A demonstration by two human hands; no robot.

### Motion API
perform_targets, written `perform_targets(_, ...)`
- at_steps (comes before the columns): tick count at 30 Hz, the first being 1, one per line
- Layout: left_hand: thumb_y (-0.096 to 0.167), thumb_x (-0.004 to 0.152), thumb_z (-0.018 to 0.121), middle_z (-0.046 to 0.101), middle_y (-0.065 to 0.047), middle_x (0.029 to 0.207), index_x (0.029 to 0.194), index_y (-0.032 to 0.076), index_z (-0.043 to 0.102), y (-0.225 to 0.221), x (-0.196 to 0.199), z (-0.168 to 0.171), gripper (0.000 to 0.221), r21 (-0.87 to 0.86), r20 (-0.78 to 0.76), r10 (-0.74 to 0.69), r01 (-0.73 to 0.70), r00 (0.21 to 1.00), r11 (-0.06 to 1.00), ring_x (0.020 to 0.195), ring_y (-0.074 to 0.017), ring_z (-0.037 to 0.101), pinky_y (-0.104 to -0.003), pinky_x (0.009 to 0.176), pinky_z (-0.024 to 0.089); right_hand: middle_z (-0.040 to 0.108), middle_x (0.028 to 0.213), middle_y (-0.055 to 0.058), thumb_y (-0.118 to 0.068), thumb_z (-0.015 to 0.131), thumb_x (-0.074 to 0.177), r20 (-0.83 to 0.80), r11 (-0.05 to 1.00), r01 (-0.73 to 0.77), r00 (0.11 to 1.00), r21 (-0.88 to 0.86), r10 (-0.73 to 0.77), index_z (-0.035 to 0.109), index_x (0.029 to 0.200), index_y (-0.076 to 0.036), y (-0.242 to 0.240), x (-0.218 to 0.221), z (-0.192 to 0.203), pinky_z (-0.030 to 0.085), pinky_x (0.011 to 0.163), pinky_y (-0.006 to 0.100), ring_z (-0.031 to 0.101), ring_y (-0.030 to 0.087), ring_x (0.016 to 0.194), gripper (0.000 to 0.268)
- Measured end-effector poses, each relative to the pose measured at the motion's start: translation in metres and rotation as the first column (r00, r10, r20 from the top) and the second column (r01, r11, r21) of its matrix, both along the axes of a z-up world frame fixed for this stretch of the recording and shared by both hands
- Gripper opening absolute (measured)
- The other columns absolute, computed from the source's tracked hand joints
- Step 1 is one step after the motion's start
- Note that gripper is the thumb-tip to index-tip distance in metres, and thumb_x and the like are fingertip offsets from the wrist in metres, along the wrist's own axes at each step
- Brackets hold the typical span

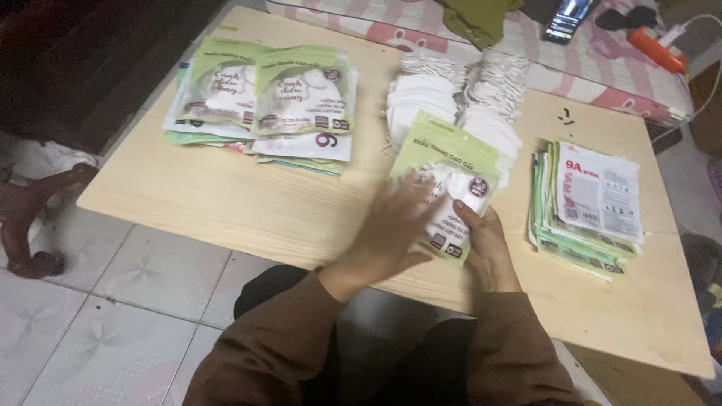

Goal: Manually folding face masks and inserting them into plastic packaging bags.

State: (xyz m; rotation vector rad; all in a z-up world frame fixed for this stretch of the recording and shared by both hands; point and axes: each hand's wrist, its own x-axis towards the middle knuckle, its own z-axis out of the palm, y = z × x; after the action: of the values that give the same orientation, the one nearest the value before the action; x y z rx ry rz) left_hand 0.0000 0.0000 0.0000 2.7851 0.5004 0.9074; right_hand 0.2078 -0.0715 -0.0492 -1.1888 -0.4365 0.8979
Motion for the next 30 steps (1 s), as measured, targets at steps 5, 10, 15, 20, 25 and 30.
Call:
perform_targets(5,0.022,0.104,0.058,0.035,-0.018,0.162,0.162,0.02,0.026,0.0,0.021,-0.061,0.066,0.172,0.045,0.009,-0.016,0.999,0.985,0.152,-0.0461,0.028,-0.067,0.123,0.019,0.075,0.09,0.014,-0.008,0.075,0.088,-0.046,0.997,-0.061,0.997,0.042,0.063,0.067,0.114,-0.005,-0.005,-0.025,0.02,0.065,0.073,0.041,0.077,0.025,0.08,0.027)
perform_targets(10,0.004,0.098,0.06,0.054,-0.02,0.141,0.145,0.011,0.054,0.026,-0.002,-0.026,0.047,0.346,0.365,-0.033,-0.103,0.93,0.933,0.132,-0.0472,0.052,-0.063,0.108,0.046,0.075,0.105,0.015,-0.049,0.071,0.089,-0.143,0.939,-0.263,0.944,0.223,0.299,0.064,0.127,-0.014,-0.005,-0.02,0.022,0.063,0.077,0.054,0.076,0.033,0.091,0.052)
perform_targets(15,0.007,0.107,0.047,0.059,-0.008,0.127,0.132,0.008,0.061,0.097,-0.1,0.046,0.028,-0.033,0.328,0.186,-0.186,0.926,0.982,0.125,-0.0307,0.056,-0.044,0.112,0.045,0.073,0.117,0.021,-0.057,0.055,0.095,0.082,0.873,-0.436,0.9,0.22,0.429,0.06,0.138,-0.013,-0.007,0.0,0.007,0.064,0.08,0.051,0.074,0.035,0.101,0.062)
perform_targets(20,-0.005,0.083,0.058,0.063,-0.009,0.137,0.136,0.018,0.065,0.211,-0.165,0.036,0.058,0.472,0.347,0.382,-0.511,0.857,0.718,0.12,-0.0337,0.056,-0.048,0.087,0.04,0.071,0.119,0.022,-0.047,0.064,0.094,0.099,0.837,-0.509,0.861,0.2,0.5,0.06,0.136,-0.006,-0.004,-0.008,0.01,0.064,0.081,0.053,0.072,0.043,0.104,0.059)
perform_targets(25,0.01,0.094,0.065,0.073,-0.001,0.119,0.122,0.024,0.074,0.273,-0.17,0.0,0.033,0.468,0.311,0.496,-0.585,0.811,0.662,0.116,-0.0253,0.06,-0.044,0.092,0.042,0.073,0.112,0.03,-0.037,0.066,0.089,0.188,0.898,-0.426,0.878,-0.112,0.441,0.061,0.133,0.003,-0.004,-0.03,0.023,0.062,0.08,0.054,0.073,0.044,0.1,0.06)
perform_targets(30,0.005,0.091,0.065,0.066,-0.003,0.138,0.138,0.027,0.064,0.266,-0.168,-0.011,0.051,0.369,0.052,0.588,-0.563,0.807,0.74,0.128,-0.0297,0.057,-0.05,0.102,0.041,0.074,0.113,0.028,-0.032,0.068,0.089,0.197,0.872,-0.435,0.856,-0.224,0.478,0.064,0.134,-0.003,-0.003,-0.024,0.022,0.063,0.083,0.049,0.072,0.04,0.105,0.054)
